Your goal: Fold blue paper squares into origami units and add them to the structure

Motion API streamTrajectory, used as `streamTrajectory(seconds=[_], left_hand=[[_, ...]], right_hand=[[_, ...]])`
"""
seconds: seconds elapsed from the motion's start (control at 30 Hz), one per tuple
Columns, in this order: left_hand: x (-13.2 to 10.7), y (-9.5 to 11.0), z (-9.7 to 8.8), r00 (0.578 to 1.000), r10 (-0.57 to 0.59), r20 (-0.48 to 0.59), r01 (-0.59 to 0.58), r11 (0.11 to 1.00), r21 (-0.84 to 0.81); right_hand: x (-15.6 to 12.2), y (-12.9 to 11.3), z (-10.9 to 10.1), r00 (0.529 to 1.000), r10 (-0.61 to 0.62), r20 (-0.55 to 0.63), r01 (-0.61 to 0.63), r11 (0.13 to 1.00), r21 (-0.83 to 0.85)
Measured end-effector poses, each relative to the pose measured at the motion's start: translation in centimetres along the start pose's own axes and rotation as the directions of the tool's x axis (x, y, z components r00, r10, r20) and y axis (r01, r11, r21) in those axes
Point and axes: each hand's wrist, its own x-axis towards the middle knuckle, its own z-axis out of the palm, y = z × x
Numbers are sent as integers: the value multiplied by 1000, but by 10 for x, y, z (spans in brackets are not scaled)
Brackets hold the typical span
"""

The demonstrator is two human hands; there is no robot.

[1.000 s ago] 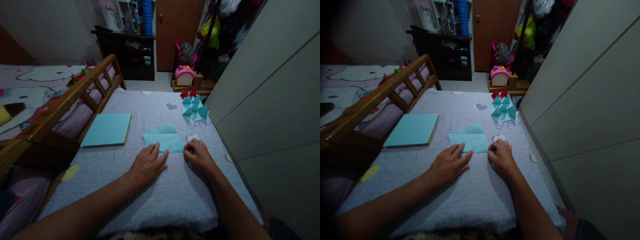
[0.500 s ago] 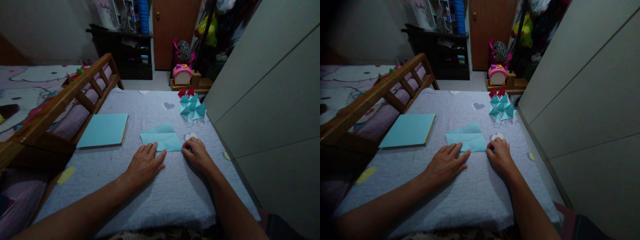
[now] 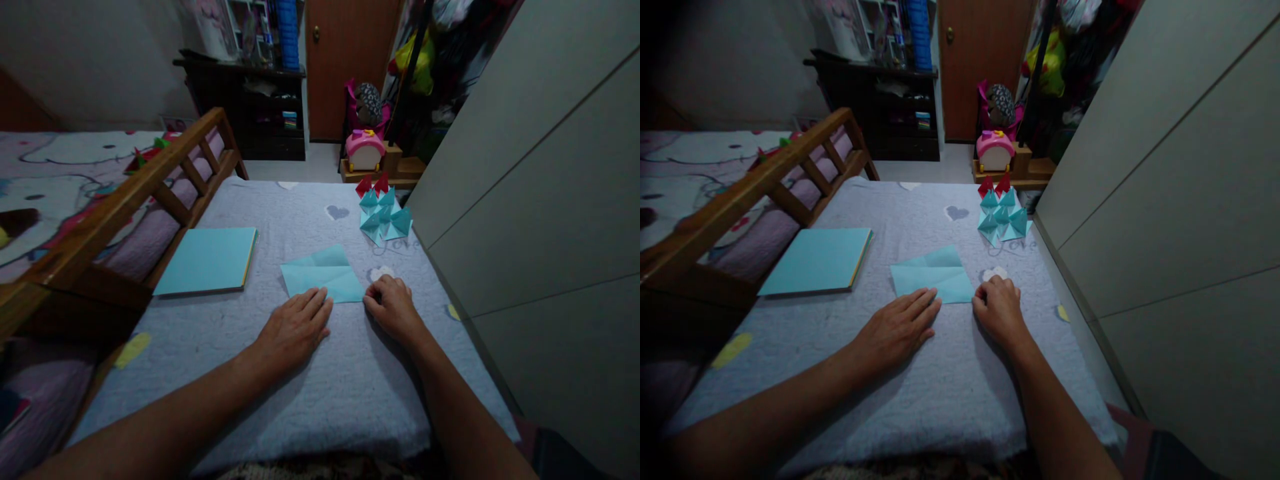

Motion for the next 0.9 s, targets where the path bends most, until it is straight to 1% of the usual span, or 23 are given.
streamTrajectory(seconds=[0.33,0.47,0.5,0.53,0.6,0.63,0.7,0.77,0.8,0.83,0.9], left_hand=[[0,-3,-2,999,30,-21,-30,1000,8],[1,-3,-2,1000,25,-12,-24,1000,15],[1,-3,-1,1000,25,-10,-24,1000,15],[2,-3,-1,1000,24,-13,-24,1000,13],[1,-3,-1,999,23,-22,-23,1000,11],[1,-2,-1,999,23,-23,-23,1000,9],[1,-2,-1,999,20,-27,-20,1000,7],[0,-2,-1,999,18,-29,-18,1000,3],[0,-2,0,999,19,-31,-19,1000,0],[0,-2,0,999,22,-32,-22,1000,-1],[0,-2,1,999,32,-37,-32,999,-2]], right_hand=[[-1,2,1,999,-17,-33,17,1000,-3],[0,9,-5,999,-39,-11,39,998,38],[-1,10,-8,998,-52,-20,53,997,60],[-3,9,-11,997,-70,-43,74,994,84],[-11,4,-15,982,-126,-141,144,982,122],[-17,-1,-16,967,-169,-191,196,971,133],[-29,-15,-13,925,-306,-224,343,927,150],[-41,-30,-5,879,-435,-195,465,872,153],[-46,-36,1,865,-475,-162,496,857,141],[-50,-41,7,857,-501,-123,514,849,122],[-54,-47,17,858,-505,-98,512,857,66]])
